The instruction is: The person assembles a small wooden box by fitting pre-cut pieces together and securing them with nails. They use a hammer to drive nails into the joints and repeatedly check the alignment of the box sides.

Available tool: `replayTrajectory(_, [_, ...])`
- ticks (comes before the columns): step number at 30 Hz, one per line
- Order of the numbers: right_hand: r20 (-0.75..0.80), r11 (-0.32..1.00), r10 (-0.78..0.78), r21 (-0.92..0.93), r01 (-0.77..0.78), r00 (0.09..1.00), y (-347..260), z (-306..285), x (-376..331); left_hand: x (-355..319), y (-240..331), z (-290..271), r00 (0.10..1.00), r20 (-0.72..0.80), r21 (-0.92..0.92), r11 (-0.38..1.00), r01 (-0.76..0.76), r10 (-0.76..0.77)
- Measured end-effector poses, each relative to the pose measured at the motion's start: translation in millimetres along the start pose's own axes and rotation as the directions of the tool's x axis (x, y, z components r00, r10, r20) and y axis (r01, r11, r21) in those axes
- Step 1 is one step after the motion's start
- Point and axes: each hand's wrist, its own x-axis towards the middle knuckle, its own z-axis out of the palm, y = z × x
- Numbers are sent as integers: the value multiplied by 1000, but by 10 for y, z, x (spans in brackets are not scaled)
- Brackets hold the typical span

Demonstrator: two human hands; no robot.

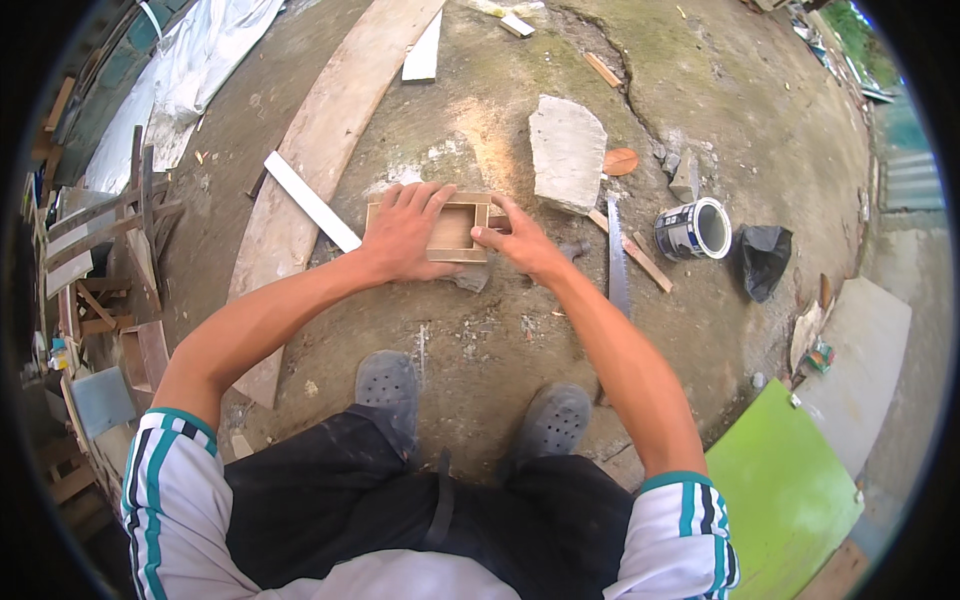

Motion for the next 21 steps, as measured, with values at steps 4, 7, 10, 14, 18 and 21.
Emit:
replayTrajectory(4, [-5,998,52,27,-52,999,-62,-3,-34,20,10,-18,1000,28,-4,1000,7,-7])
replayTrajectory(7, [-19,997,40,69,-39,999,-63,17,-48,17,9,-12,1000,24,27,1000,-3,2])
replayTrajectory(10, [6,981,60,182,-61,998,-90,-31,-51,33,-2,-8,999,34,46,999,-1,0])
replayTrajectory(14, [20,991,38,125,-40,999,-97,-29,-51,43,31,12,1000,14,35,999,10,-10])
replayTrajectory(18, [18,996,50,75,-51,999,-106,-45,-48,136,116,67,999,-9,30,999,-34,34])
replayTrajectory(21, [6,996,43,75,-44,999,-103,-37,-57,208,155,83,998,-9,-7,998,-64,64])
